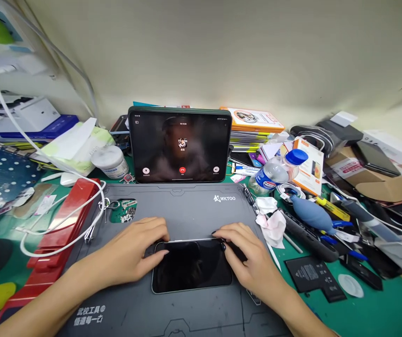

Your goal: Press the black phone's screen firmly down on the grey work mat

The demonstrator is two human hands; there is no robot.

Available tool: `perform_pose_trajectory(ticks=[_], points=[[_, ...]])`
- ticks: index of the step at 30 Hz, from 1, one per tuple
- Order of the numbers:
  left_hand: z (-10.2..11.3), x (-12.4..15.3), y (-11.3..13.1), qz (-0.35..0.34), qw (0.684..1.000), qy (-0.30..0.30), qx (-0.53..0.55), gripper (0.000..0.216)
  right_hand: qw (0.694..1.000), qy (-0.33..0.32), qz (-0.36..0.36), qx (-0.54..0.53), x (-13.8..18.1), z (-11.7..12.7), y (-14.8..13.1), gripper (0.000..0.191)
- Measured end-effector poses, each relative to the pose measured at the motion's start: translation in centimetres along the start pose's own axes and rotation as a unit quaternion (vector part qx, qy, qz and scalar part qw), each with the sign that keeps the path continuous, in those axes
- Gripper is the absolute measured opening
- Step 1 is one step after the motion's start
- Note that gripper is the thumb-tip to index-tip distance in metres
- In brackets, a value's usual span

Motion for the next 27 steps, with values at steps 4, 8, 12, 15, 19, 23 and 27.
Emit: perform_pose_trajectory(ticks=[4, 8, 12, 15, 19, 23, 27], points=[[0.0, 0.2, -0.1, -0.014, 1.0, -0.003, 0.006, 0.015, 1.0, -0.006, -0.014, 0.001, 0.1, -0.2, 0.1, 0.026], [-0.1, 0.3, -0.5, -0.023, 1.0, -0.001, 0.006, 0.023, 1.0, -0.014, -0.014, 0.001, 0.2, -0.2, 0.1, 0.03], [-0.2, 0.2, -0.7, -0.024, 1.0, -0.003, 0.002, 0.026, 1.0, -0.018, -0.006, 0.004, 0.3, -0.3, 0.2, 0.038], [0.0, 0.2, -0.7, -0.026, 1.0, -0.008, 0.0, 0.027, 0.999, -0.032, 0.001, 0.009, 0.3, 0.1, 0.2, 0.04], [0.3, 0.6, -0.5, -0.016, 1.0, -0.025, 0.001, 0.023, 0.997, -0.074, -0.007, 0.015, 0.6, 1.5, -0.1, 0.041], [0.2, 1.2, 0.3, 0.031, 0.998, -0.05, -0.028, 0.027, 0.992, -0.121, -0.036, 0.022, 1.0, 2.6, -0.6, 0.058], [-0.5, 1.5, 1.0, 0.057, 0.993, -0.07, -0.071, 0.052, 0.988, -0.141, -0.06, 0.011, 1.2, 2.5, -0.6, 0.071]])
Point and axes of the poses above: each hand's wrist, its own x-axis away from the middle knuckle, its own z-axis out of the back of the hand, y = z × x, the point moved 3 cm from there along -x, towards the middle knuckle, and after that the axes turned 6 degrees about -x, right-handed, at the moved point
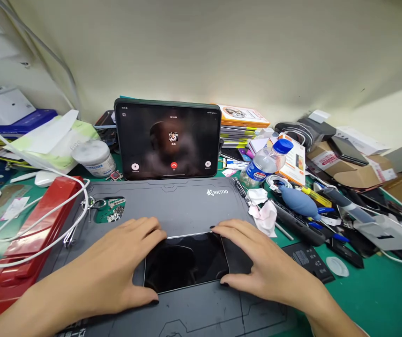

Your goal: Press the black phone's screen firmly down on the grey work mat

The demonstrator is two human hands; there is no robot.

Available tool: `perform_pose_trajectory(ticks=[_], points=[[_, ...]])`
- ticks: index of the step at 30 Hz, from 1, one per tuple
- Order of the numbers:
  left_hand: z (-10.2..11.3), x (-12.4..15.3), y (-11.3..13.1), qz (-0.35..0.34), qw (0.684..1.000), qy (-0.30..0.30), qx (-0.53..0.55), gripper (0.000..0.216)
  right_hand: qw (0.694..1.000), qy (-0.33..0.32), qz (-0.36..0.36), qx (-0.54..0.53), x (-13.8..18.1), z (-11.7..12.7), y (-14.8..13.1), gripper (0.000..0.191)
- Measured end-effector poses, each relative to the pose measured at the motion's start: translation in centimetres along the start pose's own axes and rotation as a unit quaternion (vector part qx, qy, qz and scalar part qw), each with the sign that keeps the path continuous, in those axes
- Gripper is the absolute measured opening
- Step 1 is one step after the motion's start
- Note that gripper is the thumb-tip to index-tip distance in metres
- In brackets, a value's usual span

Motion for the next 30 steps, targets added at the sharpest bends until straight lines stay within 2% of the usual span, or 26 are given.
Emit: perform_pose_trajectory(ticks=[3, 12, 18, 21, 24, 30], points=[[-0.4, 0.0, 0.1, 0.001, 1.0, 0.009, -0.009, 0.054, 0.999, 0.002, -0.021, -0.029, -0.1, -0.1, 0.1, 0.066], [-0.3, -0.4, 0.7, 0.009, 1.0, 0.006, -0.011, 0.034, 0.983, 0.024, -0.101, -0.152, -0.5, 0.1, 0.5, 0.045], [-1.7, 0.3, 0.2, -0.003, 0.997, 0.071, -0.012, 0.04, 0.959, 0.021, -0.164, -0.23, -0.5, 0.5, 0.9, 0.044], [-2.3, 0.8, 0.0, 0.003, 0.996, 0.089, -0.007, 0.04, 0.936, 0.003, -0.196, -0.292, -0.4, 0.6, 1.1, 0.044], [-2.5, 1.0, 0.1, 0.011, 0.996, 0.088, -0.003, 0.036, 0.9, -0.011, -0.222, -0.375, -0.4, 0.5, 1.2, 0.036], [-2.6, 1.0, 0.4, 0.009, 0.995, 0.098, -0.003, 0.035, 0.839, 0.01, -0.246, -0.485, -0.4, 0.6, 1.1, 0.035]])
Point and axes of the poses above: each hand's wrist, its own x-axis away from the middle knuckle, its own z-axis out of the back of the hand, y = z × x, the point moved 3 cm from there along -x, towards the middle knuckle, and after that the axes turned 6 degrees about -x, right-handed, at the moved point
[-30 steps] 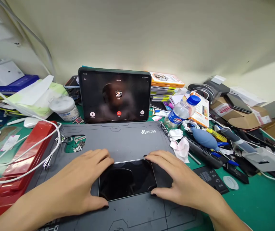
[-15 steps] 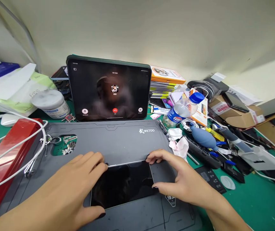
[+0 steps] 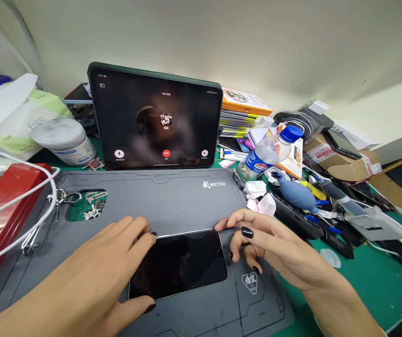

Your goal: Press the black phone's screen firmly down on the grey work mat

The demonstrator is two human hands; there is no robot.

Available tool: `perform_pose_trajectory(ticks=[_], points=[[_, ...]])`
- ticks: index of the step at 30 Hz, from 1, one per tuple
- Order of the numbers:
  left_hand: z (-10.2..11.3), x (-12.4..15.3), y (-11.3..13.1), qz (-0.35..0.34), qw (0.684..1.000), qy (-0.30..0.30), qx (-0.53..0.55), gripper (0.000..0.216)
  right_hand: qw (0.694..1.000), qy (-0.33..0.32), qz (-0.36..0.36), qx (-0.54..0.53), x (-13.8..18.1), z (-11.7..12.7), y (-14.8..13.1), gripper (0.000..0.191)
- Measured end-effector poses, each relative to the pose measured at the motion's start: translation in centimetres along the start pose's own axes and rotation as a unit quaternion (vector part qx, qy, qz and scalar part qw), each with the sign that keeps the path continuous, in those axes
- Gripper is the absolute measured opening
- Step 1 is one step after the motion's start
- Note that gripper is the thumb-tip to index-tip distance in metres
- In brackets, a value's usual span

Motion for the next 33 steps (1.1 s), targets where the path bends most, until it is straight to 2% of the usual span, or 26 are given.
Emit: perform_pose_trajectory(ticks=[10, 15, 17, 19, 22, 24, 27, 33], points=[[0.0, 0.0, 0.3, -0.019, 0.999, 0.023, -0.033, 0.034, 0.995, -0.02, -0.011, -0.1, 0.0, 0.2, 0.1, 0.04], [0.9, -0.8, 0.9, 0.019, 0.999, -0.031, -0.041, 0.032, 0.995, -0.022, 0.001, -0.097, 0.1, 0.3, -0.1, 0.037], [1.1, -1.1, 1.1, 0.029, 0.997, -0.067, -0.026, 0.03, 0.996, -0.038, 0.0, -0.086, 0.3, -0.1, -0.1, 0.035], [1.2, -1.3, 1.2, 0.029, 0.997, -0.076, -0.017, 0.028, 0.997, -0.045, 0.012, -0.061, 0.4, -0.5, 0.0, 0.03], [1.4, -1.3, 1.1, 0.022, 0.998, -0.059, -0.017, 0.028, 0.996, 0.013, 0.084, 0.037, 0.7, -0.5, -0.3, 0.023], [1.3, -1.2, 1.0, 0.02, 0.997, -0.071, -0.008, 0.028, 0.984, 0.054, 0.124, 0.117, 0.8, -0.2, -0.5, 0.025], [1.1, -1.1, 0.7, 0.029, 0.996, -0.085, 0.003, 0.028, 0.978, 0.051, 0.117, 0.162, 1.0, 0.0, -0.5, 0.029], [0.3, -0.5, 0.3, 0.01, 0.999, -0.024, -0.036, 0.032, 0.982, 0.033, 0.091, 0.163, 1.1, -0.2, -0.6, 0.027]])
Point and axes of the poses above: each hand's wrist, its own x-axis away from the middle knuckle, its own z-axis out of the back of the hand, y = z × x, the point moved 3 cm from there along -x, towards the middle knuckle, and after that the axes turned 6 degrees about -x, right-handed, at the moved point
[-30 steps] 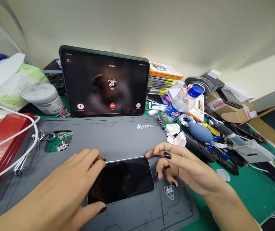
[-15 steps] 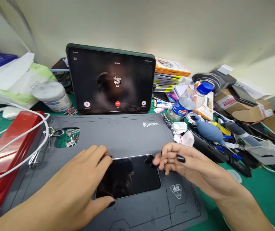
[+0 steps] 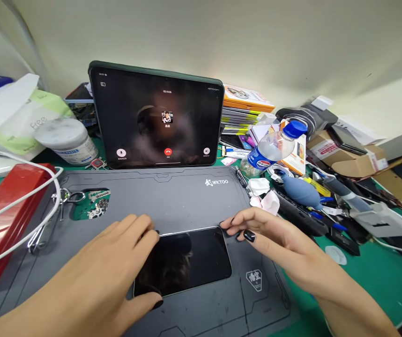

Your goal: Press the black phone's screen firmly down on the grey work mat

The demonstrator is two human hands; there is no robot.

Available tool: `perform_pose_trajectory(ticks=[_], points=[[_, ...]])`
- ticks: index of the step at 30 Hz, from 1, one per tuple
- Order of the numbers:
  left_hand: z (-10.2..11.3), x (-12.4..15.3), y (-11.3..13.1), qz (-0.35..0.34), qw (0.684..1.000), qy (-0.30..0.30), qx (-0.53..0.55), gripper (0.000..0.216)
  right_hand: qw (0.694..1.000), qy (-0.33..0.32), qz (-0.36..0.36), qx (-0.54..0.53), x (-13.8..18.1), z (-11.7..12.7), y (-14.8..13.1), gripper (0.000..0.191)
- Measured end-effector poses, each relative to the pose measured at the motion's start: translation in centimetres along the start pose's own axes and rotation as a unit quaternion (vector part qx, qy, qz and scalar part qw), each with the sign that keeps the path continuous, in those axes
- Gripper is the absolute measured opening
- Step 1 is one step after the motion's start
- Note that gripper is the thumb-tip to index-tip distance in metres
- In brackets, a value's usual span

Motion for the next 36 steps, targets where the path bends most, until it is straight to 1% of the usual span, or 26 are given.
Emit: perform_pose_trajectory(ticks=[4, 10, 12, 16, 17, 19, 21, 23, 26, 28, 31, 36], points=[[-0.4, 0.2, -0.1, -0.019, 0.999, 0.027, -0.033, 0.035, 1.0, -0.008, -0.012, -0.004, 0.1, -0.2, 0.0, 0.027], [-0.4, 0.5, 0.0, -0.043, 0.997, 0.05, -0.032, 0.037, 0.997, -0.013, -0.04, -0.071, -0.2, 0.3, 0.4, 0.029], [0.0, 0.2, 0.2, -0.028, 0.999, 0.028, -0.027, 0.035, 0.996, -0.01, -0.04, -0.081, -0.3, 0.4, 0.5, 0.031], [1.0, -0.7, 0.8, 0.022, 0.996, -0.088, 0.0, 0.028, 0.995, -0.003, -0.04, -0.089, -0.3, 0.7, 0.9, 0.034], [1.2, -0.9, 0.9, 0.032, 0.994, -0.107, 0.005, 0.028, 0.995, -0.003, -0.04, -0.092, -0.2, 0.7, 1.0, 0.035], [1.5, -1.1, 1.1, 0.038, 0.993, -0.111, 0.008, 0.028, 0.995, -0.004, -0.039, -0.097, -0.2, 0.7, 1.1, 0.035], [1.6, -1.1, 1.2, 0.036, 0.995, -0.095, 0.003, 0.029, 0.995, -0.005, -0.034, -0.097, -0.2, 0.6, 1.1, 0.036], [1.6, -1.0, 1.2, 0.033, 0.995, -0.094, 0.004, 0.03, 0.997, 0.002, -0.025, -0.068, -0.2, 0.3, 1.1, 0.039], [1.5, -0.9, 1.1, 0.035, 0.994, -0.108, 0.007, 0.029, 0.999, 0.012, 0.004, 0.037, -0.1, -0.2, 0.9, 0.046], [1.7, -0.9, 1.2, 0.032, 0.994, -0.103, 0.003, 0.026, 0.995, 0.019, 0.023, 0.093, -0.1, -0.5, 0.8, 0.049], [2.0, -1.1, 1.3, 0.027, 0.995, -0.097, -0.002, 0.025, 0.993, 0.034, 0.033, 0.111, -0.3, -0.8, 0.8, 0.047], [2.3, -1.4, 1.2, 0.026, 0.992, -0.123, 0.008, 0.024, 0.99, 0.025, 0.033, 0.138, -0.4, -1.0, 1.0, 0.046]])
Point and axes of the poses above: each hand's wrist, its own x-axis away from the middle knuckle, its own z-axis out of the back of the hand, y = z × x, the point moved 3 cm from there along -x, towards the middle knuckle, and after that the axes turned 6 degrees about -x, right-handed, at the moved point
